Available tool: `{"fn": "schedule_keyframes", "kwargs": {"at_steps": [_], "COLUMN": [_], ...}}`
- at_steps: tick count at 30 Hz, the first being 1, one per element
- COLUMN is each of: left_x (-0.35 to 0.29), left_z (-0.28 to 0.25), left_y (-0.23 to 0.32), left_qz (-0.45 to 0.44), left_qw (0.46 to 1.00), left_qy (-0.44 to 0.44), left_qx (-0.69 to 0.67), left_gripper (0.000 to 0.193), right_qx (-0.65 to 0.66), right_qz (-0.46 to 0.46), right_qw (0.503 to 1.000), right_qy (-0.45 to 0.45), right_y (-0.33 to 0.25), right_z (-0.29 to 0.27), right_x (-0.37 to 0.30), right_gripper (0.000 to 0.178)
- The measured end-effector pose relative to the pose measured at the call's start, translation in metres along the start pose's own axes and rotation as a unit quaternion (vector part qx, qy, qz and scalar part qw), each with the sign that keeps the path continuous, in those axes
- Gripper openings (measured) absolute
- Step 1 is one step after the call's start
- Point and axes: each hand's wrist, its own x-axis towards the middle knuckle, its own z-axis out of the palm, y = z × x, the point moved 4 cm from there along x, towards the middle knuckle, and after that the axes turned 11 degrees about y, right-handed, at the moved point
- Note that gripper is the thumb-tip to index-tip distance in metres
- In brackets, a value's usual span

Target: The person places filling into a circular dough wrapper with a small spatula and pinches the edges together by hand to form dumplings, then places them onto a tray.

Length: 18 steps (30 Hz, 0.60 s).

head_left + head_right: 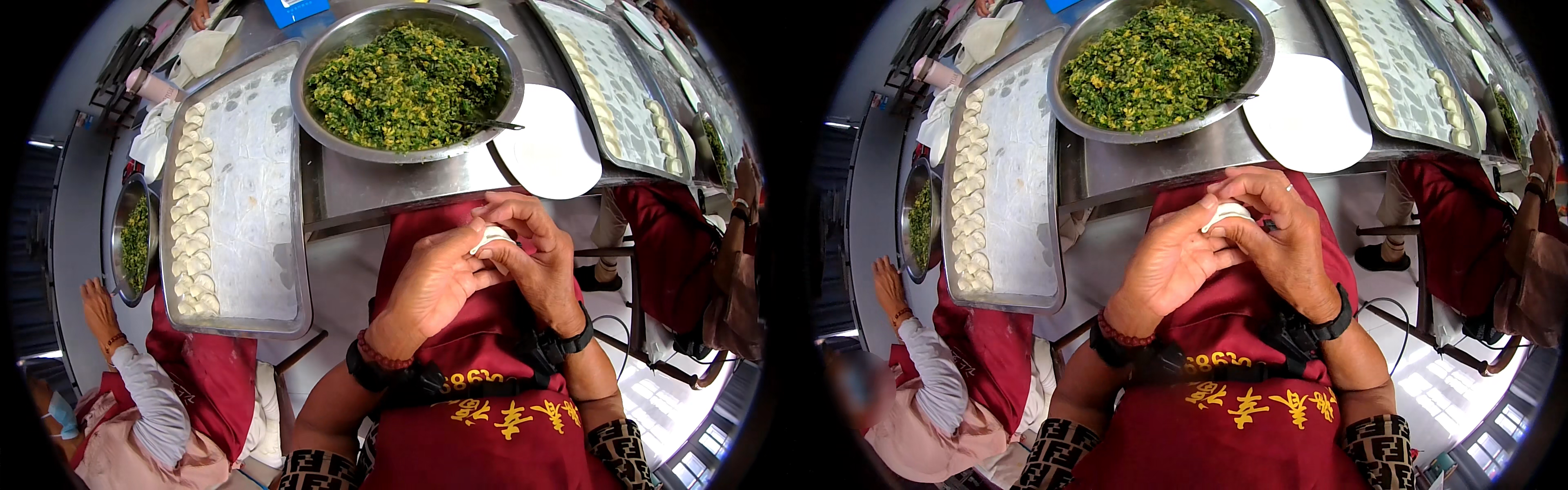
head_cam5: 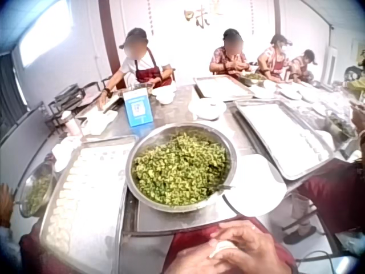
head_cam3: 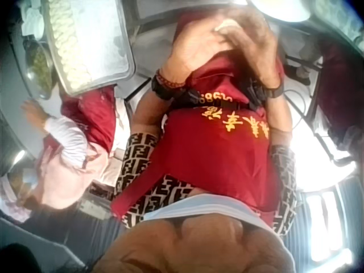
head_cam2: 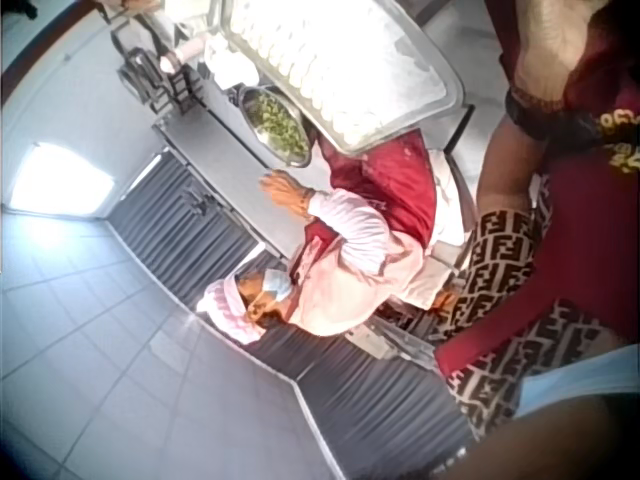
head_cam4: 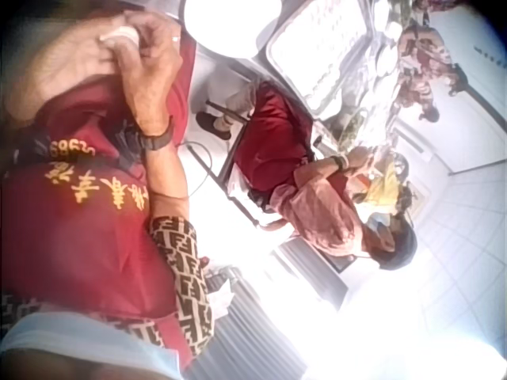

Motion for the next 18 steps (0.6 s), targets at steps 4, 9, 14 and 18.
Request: {"fn": "schedule_keyframes", "kwargs": {"at_steps": [4, 9, 14, 18], "left_x": [0.0007, 0.0003, 0.0006, 0.0009], "left_z": [-0.0027, 0.0041, 0.0021, 0.0018], "left_y": [0.0008, 0.0019, -0.0019, -0.0023], "left_qz": [0.003, -0.03, -0.065, -0.059], "left_qw": [0.998, 0.999, 0.996, 0.997], "left_qy": [-0.037, -0.02, -0.021, -0.032], "left_qx": [0.048, -0.022, -0.05, -0.043], "left_gripper": [0.033, 0.051, 0.069, 0.07], "right_qx": [-0.001, -0.066, -0.004, -0.012], "right_qz": [-0.005, -0.031, 0.006, 0.044], "right_qw": [1.0, 0.997, 1.0, 0.999], "right_qy": [-0.019, -0.017, -0.018, -0.028], "right_y": [-0.0011, -0.0045, 0.0005, 0.0009], "right_z": [0.0021, 0.0003, -0.0033, -0.0032], "right_x": [-0.0013, 0.0016, 0.0017, 0.0014], "right_gripper": [0.035, 0.021, 0.012, 0.016]}}
